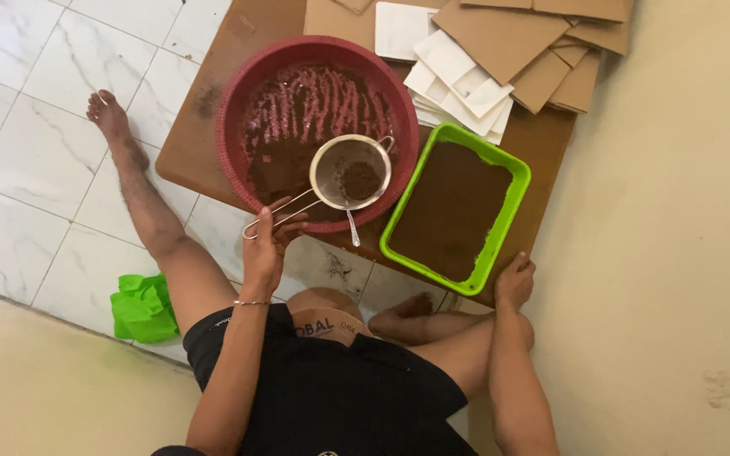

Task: The person scoops a brown powder from a red bowl using a spoon and transfers it into a metal sieve held over a green tray. The person shakes the sieve to sift the powder into the tray, repeating the process multiple times.

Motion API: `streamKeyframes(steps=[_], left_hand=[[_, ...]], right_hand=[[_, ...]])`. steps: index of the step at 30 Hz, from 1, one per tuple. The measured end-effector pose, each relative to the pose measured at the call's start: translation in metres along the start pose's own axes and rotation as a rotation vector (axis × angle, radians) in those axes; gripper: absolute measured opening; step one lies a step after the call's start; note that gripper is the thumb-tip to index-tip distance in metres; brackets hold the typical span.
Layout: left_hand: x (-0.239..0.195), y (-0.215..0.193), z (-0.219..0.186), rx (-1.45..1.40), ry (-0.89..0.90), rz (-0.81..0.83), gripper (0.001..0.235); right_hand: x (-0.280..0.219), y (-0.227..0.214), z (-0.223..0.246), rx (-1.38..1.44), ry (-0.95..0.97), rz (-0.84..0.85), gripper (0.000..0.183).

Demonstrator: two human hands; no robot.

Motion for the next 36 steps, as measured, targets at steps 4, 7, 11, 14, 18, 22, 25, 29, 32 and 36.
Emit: streamKeyframes(steps=[4,7,11,14,18,22,25,29,32,36], left_hand=[[0.0,0.031,0.007,0.038,-0.052,0.027,0.054],[0.001,0.061,0.016,0.101,-0.04,0.096,0.053],[-0.001,0.1,0.035,0.167,-0.045,0.147,0.049],[0.008,0.115,0.066,0.145,-0.077,0.207,0.049],[0.007,0.141,0.085,0.15,-0.138,0.238,0.049],[0.02,0.152,0.099,0.227,-0.076,0.3,0.05],[0.028,0.167,0.109,0.222,-0.104,0.378,0.049],[0.036,0.175,0.113,0.21,-0.091,0.409,0.049],[0.043,0.182,0.113,0.212,-0.08,0.433,0.048],[0.045,0.191,0.107,0.23,-0.057,0.434,0.05]], right_hand=[[0.0,0.0,0.001,0.001,0.034,0.025,0.073],[0.004,0.004,-0.004,0.002,0.036,0.01,0.069],[0.004,0.003,-0.002,0.028,0.039,0.015,0.07],[0.006,0.003,-0.003,0.03,0.047,0.0,0.068],[0.005,0.004,-0.003,0.044,0.049,-0.009,0.068],[-0.009,-0.011,0.011,0.059,0.06,-0.006,0.067],[-0.006,-0.015,0.016,0.056,0.056,-0.019,0.066],[-0.01,-0.014,0.013,0.065,0.063,0.001,0.068],[-0.006,-0.013,0.012,0.075,0.058,-0.004,0.067],[-0.008,-0.015,0.016,0.071,0.045,0.037,0.068]])
Point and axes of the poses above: each hand's wrist, its own x-axis towards the middle knuckle, its own y-axis out of the palm, z = x × y, the point moved 10 cm from there along x, towards the middle knuckle, and after that the axes turned 9 degrees about -x, right-handed, at the moved point
